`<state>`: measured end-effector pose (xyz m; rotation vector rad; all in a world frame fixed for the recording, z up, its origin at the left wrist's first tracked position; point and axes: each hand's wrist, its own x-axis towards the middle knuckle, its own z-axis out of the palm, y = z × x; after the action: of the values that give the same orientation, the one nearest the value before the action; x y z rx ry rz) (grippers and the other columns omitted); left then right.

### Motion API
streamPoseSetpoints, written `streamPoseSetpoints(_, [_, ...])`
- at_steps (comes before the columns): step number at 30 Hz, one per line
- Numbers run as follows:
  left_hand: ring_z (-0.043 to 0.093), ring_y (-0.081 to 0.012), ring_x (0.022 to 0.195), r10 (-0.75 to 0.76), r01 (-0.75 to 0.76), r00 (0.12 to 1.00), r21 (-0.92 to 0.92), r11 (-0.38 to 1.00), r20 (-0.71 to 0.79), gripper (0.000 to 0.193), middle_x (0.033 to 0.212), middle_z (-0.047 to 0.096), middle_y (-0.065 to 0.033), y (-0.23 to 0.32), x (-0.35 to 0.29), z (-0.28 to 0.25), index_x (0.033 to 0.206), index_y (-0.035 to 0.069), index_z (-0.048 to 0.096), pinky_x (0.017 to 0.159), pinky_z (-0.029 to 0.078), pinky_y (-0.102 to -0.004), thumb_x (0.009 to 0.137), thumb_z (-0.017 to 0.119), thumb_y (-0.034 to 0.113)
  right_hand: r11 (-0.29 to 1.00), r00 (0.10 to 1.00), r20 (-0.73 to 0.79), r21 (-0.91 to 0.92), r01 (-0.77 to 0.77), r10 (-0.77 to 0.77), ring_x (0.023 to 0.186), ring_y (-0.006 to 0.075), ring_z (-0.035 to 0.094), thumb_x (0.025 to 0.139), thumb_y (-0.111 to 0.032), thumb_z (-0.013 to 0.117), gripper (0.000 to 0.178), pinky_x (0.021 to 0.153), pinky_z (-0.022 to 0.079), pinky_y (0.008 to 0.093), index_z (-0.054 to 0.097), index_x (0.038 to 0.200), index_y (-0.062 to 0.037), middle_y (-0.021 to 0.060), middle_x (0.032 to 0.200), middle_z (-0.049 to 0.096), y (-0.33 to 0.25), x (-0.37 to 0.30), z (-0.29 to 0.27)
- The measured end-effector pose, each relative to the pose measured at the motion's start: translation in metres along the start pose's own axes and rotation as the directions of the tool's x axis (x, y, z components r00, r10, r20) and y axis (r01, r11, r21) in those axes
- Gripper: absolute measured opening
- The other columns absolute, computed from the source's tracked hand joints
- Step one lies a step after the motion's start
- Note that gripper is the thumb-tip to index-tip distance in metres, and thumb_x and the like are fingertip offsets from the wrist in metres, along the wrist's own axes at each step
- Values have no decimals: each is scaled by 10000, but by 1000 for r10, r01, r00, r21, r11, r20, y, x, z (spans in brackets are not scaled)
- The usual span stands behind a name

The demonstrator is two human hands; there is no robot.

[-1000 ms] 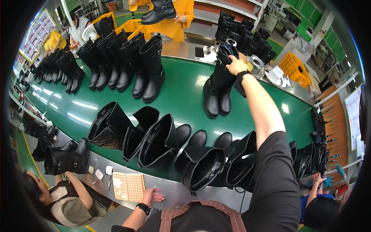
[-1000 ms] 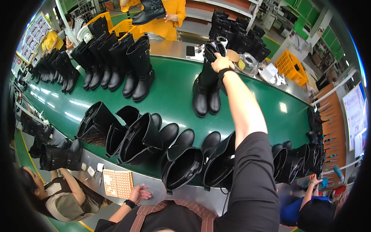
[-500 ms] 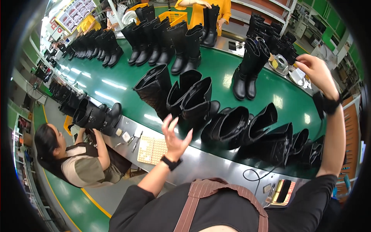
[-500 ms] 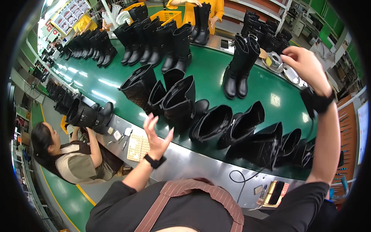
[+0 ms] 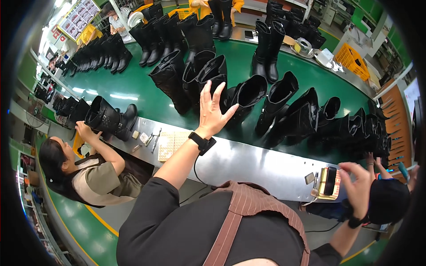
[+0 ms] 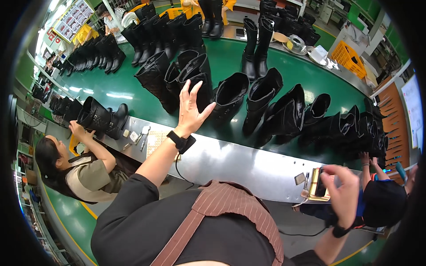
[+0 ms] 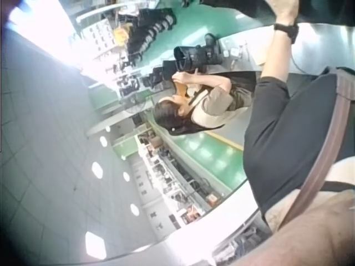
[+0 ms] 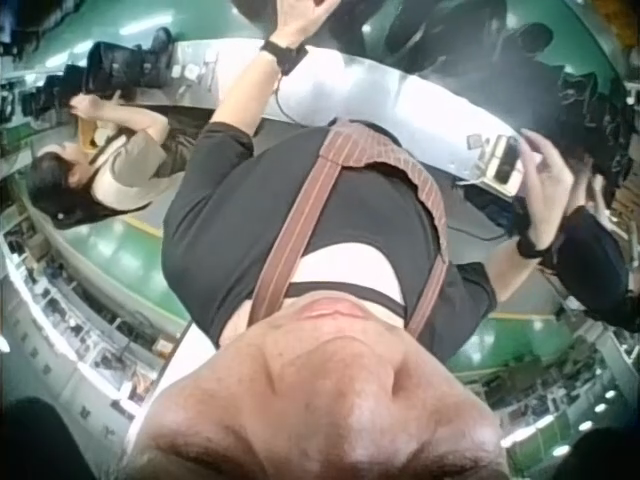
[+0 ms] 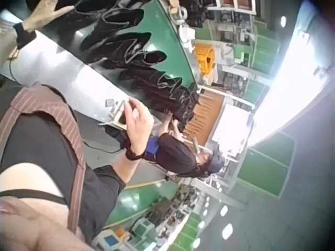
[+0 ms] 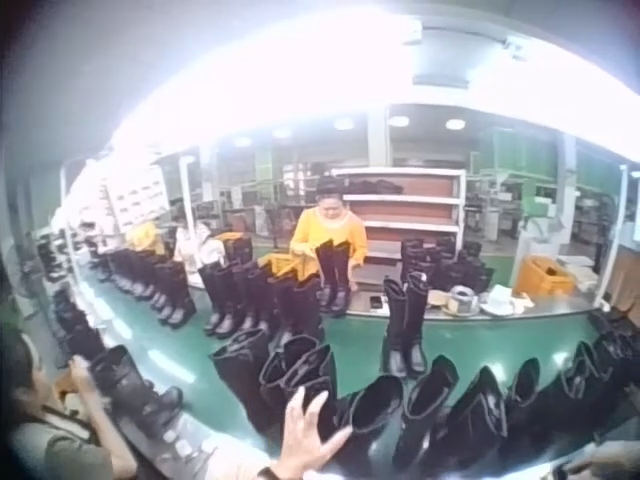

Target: Inspecting and organizing newly manufactured black boots on an assembly line conveyor.

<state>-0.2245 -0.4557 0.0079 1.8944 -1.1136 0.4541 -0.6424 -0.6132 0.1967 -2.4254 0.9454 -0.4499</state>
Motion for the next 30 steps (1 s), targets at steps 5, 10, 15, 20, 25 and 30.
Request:
streamPoseSetpoints(5, [268,-459,1374,5,60,973,273,960,-232,837,1509,253,-263,-10,11,10,1466,143,384,1135,265,-545,815,760,513,986,994,23,125,-109,107,784,230,701,821,-60,736,182,737,528,312,714,975,35,143,855,724,33,-52,37])
streamPoseSetpoints(10, [360,-397,1297,-15,20,996,-56,998,90,882,1384,327,-180,-3,7,3,1437,193,451,1087,373,-482,708,840,504,962,982,29,196,-190,189,777,207,703,840,-72,738,177,693,524,292,723,984,30,147,867,729,46,-87,55])
streamPoseSetpoints(15, [391,-397,1245,4,-35,988,193,981,157,757,1337,337,-180,26,-9,29,1266,181,610,1017,439,-470,601,920,370,953,983,53,241,-182,174,782,225,706,838,-80,738,177,699,526,296,731,988,14,142,876,732,51,-98,81])
streamPoseSetpoints(20, [600,-316,865,-81,79,997,194,978,1,294,1011,530,-120,18,30,31,927,-1,684,749,514,-412,768,800,216,972,995,100,233,4,-29,843,247,710,851,-96,730,168,748,531,314,733,977,15,145,903,738,51,-90,106])
streamPoseSetpoints(25, [615,-299,680,80,-77,996,65,995,-44,182,844,562,-99,85,-2,-11,849,11,665,587,494,-391,762,770,131,934,977,171,353,62,-129,864,250,717,835,-87,753,258,786,545,323,712,1075,-1,158,987,732,36,-59,133])
streamPoseSetpoints(30, [562,-249,529,295,-295,955,4,955,27,346,766,597,-104,152,-73,-63,948,-36,687,477,451,-331,700,862,130,672,914,-98,647,360,-395,851,210,684,851,-127,721,584,842,526,332,512,1392,-64,186,1451,477,-1,-20,165])
